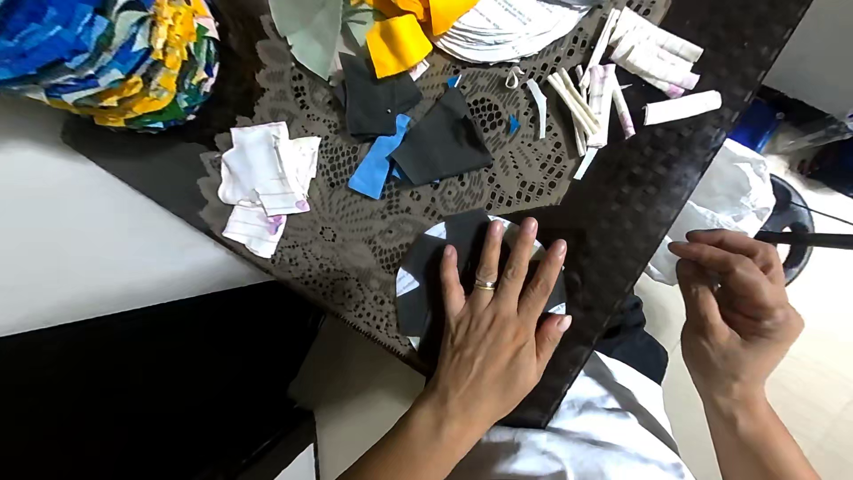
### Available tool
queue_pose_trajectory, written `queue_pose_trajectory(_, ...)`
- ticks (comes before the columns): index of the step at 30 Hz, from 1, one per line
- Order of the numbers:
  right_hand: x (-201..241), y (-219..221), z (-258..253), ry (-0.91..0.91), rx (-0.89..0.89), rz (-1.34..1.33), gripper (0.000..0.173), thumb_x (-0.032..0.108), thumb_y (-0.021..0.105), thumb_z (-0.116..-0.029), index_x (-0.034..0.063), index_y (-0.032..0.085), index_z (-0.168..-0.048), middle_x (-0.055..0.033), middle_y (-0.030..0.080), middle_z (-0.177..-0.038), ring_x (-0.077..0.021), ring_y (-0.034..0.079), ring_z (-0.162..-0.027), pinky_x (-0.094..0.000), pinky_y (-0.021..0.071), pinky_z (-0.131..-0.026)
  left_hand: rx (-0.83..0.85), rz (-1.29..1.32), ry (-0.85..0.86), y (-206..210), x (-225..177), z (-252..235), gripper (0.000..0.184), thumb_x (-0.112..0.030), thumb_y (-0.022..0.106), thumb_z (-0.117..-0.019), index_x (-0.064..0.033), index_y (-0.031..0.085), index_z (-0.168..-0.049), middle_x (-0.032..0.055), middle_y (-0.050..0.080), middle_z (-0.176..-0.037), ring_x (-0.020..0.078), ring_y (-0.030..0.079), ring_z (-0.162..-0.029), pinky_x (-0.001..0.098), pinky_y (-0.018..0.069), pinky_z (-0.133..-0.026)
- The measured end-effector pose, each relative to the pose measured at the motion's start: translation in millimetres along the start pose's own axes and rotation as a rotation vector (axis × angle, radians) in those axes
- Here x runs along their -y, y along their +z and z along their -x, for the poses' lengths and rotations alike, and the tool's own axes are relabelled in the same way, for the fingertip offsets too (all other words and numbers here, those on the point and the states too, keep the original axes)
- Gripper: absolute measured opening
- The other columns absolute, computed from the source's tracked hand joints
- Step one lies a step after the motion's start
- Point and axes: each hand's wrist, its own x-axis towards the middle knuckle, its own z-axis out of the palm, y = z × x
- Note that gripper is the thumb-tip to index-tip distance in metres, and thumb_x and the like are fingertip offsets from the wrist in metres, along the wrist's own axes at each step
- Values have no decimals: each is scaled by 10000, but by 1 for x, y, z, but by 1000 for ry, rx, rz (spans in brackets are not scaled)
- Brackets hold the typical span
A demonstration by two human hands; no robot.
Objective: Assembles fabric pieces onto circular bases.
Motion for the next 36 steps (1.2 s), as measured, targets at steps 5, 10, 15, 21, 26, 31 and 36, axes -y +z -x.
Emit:
queue_pose_trajectory(5, 23, 11, 1, -122, 58, 159, 122, 196, 631, -989, 161, 744, -1020, -61, 636, -1178, -160, 540, -1190, -318, 427, -1009, -52, 68, -96, -13, 5, 1, 642, -521, 225, -1089, -157, 386, -1593, 151, 339, -1649, 401, 236, -1545, 752, 91, -1160)
queue_pose_trajectory(10, 46, 43, -1, -76, 156, 307, 256, 434, 615, -959, 188, 683, -974, -141, 581, -1394, -376, 360, -1443, -568, 264, -1141, -46, 8, -264, -13, 9, 1, 691, -518, 261, -1075, -77, 366, -1596, 208, 301, -1652, 448, 246, -1531, 766, 99, -1152)
queue_pose_trajectory(15, 45, 52, -1, -35, 176, 367, 308, 458, 615, -922, 156, 648, -974, -175, 563, -1429, -420, 334, -1460, -589, 234, -1148, -45, 11, -295, -7, 10, 2, 729, -579, 296, -1050, -100, 382, -1593, 209, 325, -1641, 451, 266, -1522, 766, 113, -1148)
queue_pose_trajectory(21, 45, 52, -1, -27, 189, 347, 307, 452, 603, -925, 156, 631, -1001, -178, 550, -1432, -396, 312, -1479, -576, 168, -1193, -66, 13, -308, -5, 9, 2, 729, -599, 308, -1040, -115, 423, -1573, 201, 361, -1625, 447, 297, -1511, 752, 134, -1149)
queue_pose_trajectory(26, 45, 51, -1, -25, 191, 340, 303, 452, 612, -922, 168, 618, -1026, -165, 539, -1442, -374, 298, -1488, -556, 158, -1202, -68, 27, -313, -5, 9, 2, 728, -604, 323, -1034, -135, 409, -1584, 186, 353, -1634, 428, 280, -1523, 749, 122, -1155)
queue_pose_trajectory(31, 46, 49, -1, -18, 206, 342, 310, 448, 625, -908, 171, 624, -1047, -161, 538, -1444, -372, 294, -1490, -560, 147, -1201, -62, 33, -315, -8, 10, 2, 735, -612, 349, -1024, -138, 411, -1582, 186, 352, -1634, 432, 279, -1522, 740, 139, -1154)
queue_pose_trajectory(36, 46, 48, -1, -14, 204, 331, 325, 457, 615, -916, 160, 624, -1050, -166, 531, -1452, -376, 283, -1496, -565, 140, -1206, -59, 45, -321, -11, 9, 1, 734, -611, 353, -1023, -137, 416, -1580, 183, 351, -1635, 425, 276, -1524, 736, 149, -1152)
